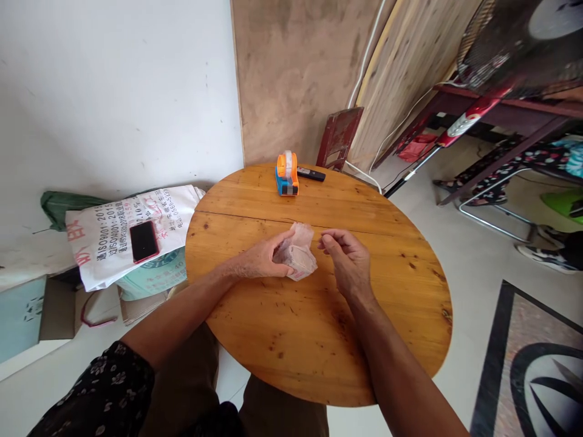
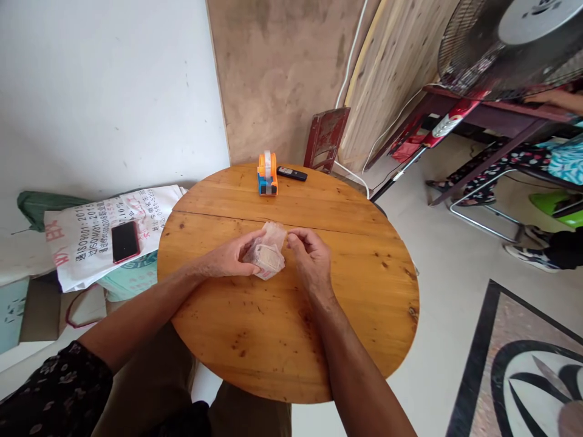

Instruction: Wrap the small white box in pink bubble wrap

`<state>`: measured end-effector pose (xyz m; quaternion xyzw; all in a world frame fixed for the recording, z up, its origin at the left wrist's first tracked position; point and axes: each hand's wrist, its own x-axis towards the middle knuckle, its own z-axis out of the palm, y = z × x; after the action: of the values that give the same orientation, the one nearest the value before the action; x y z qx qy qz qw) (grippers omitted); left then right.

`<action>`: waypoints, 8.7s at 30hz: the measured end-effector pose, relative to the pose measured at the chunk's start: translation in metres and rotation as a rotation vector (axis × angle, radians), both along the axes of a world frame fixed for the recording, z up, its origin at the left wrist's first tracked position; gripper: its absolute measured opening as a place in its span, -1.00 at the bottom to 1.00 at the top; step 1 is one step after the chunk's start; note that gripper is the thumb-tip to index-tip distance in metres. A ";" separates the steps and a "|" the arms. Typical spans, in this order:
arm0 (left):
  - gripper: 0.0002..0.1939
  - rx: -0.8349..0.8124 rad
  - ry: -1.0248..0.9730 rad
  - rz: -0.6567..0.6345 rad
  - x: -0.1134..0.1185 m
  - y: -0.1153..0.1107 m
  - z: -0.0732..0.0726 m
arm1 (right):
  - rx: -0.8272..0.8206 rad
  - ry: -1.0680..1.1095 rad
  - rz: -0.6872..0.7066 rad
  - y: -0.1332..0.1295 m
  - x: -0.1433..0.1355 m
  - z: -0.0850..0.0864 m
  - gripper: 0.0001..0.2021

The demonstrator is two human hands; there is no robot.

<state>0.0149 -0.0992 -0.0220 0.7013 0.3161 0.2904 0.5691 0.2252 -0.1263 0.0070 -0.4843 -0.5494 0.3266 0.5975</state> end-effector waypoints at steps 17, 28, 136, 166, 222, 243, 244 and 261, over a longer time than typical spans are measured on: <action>-0.29 -0.307 -0.510 -0.037 -0.005 0.009 0.003 | -0.230 -0.188 0.253 -0.002 -0.010 -0.001 -0.69; -0.24 -0.398 -0.543 -0.119 -0.005 0.002 0.008 | -0.231 -0.493 -0.003 -0.002 -0.023 -0.004 -0.74; -0.78 0.407 0.148 0.464 -0.018 0.021 -0.002 | -0.273 -0.493 0.759 -0.030 0.008 0.035 -0.72; -0.27 0.735 0.555 -0.005 -0.005 0.005 0.005 | -0.068 -0.947 -0.190 -0.018 0.073 0.036 -0.49; -0.22 0.764 0.499 -0.007 -0.015 0.013 0.002 | -0.296 -1.105 -0.234 0.005 0.119 0.007 -0.47; -0.11 0.730 0.455 0.075 -0.018 0.014 0.004 | -0.006 -0.915 0.284 0.002 0.025 -0.007 -0.32; -0.12 0.731 0.461 0.075 -0.017 0.014 0.004 | -0.004 -0.926 0.281 0.003 0.023 -0.007 -0.36; -0.14 0.722 0.504 0.037 -0.018 0.014 0.004 | -0.073 -0.705 0.356 0.007 0.016 -0.021 -0.51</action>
<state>-0.0029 -0.0852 -0.0176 0.8984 0.3359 0.2123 0.1872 0.2412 -0.1197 -0.0138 -0.4847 -0.7844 0.2580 0.2886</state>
